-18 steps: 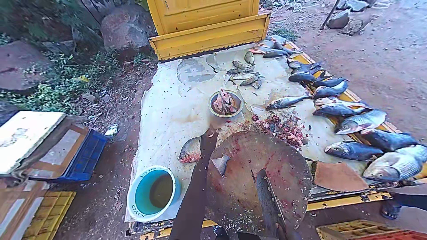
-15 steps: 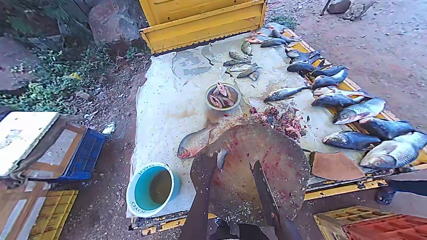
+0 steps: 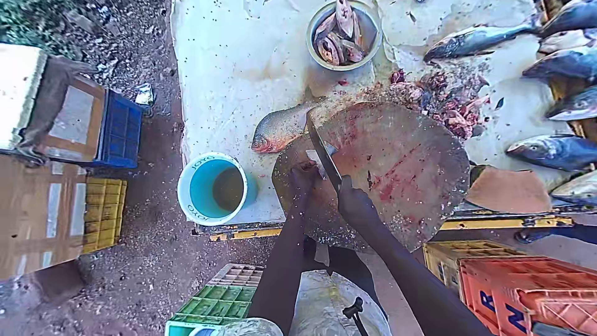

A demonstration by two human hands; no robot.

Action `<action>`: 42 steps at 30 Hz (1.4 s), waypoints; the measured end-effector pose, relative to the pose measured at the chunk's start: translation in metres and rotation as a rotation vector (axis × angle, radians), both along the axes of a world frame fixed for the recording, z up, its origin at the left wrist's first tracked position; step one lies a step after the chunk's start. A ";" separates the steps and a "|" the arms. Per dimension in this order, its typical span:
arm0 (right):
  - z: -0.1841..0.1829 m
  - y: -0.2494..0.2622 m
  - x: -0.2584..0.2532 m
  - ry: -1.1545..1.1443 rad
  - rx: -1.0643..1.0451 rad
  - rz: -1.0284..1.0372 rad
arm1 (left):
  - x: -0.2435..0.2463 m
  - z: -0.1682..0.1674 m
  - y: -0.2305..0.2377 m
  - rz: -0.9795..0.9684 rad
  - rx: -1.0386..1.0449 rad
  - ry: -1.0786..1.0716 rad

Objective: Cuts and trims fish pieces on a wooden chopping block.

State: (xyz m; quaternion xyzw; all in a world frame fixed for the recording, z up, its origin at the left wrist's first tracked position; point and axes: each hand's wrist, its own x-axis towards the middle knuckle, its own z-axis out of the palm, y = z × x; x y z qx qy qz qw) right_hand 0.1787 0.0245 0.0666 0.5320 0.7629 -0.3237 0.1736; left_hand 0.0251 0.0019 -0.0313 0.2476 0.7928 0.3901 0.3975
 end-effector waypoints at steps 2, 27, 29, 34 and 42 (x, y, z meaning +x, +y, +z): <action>-0.014 0.026 -0.027 0.056 0.066 0.000 | 0.000 0.003 0.004 0.016 -0.037 0.010; 0.035 0.046 0.016 -0.097 -0.130 0.058 | 0.002 0.008 0.014 0.015 -0.108 0.098; 0.007 0.068 -0.014 0.028 -0.016 -0.021 | -0.001 0.004 0.020 0.011 -0.130 0.101; -0.018 0.043 0.004 -0.069 -0.082 -0.026 | 0.001 -0.012 0.016 0.090 -0.053 0.008; 0.029 -0.047 0.130 -0.017 -0.174 -0.310 | -0.013 0.002 0.040 -0.209 -0.112 0.323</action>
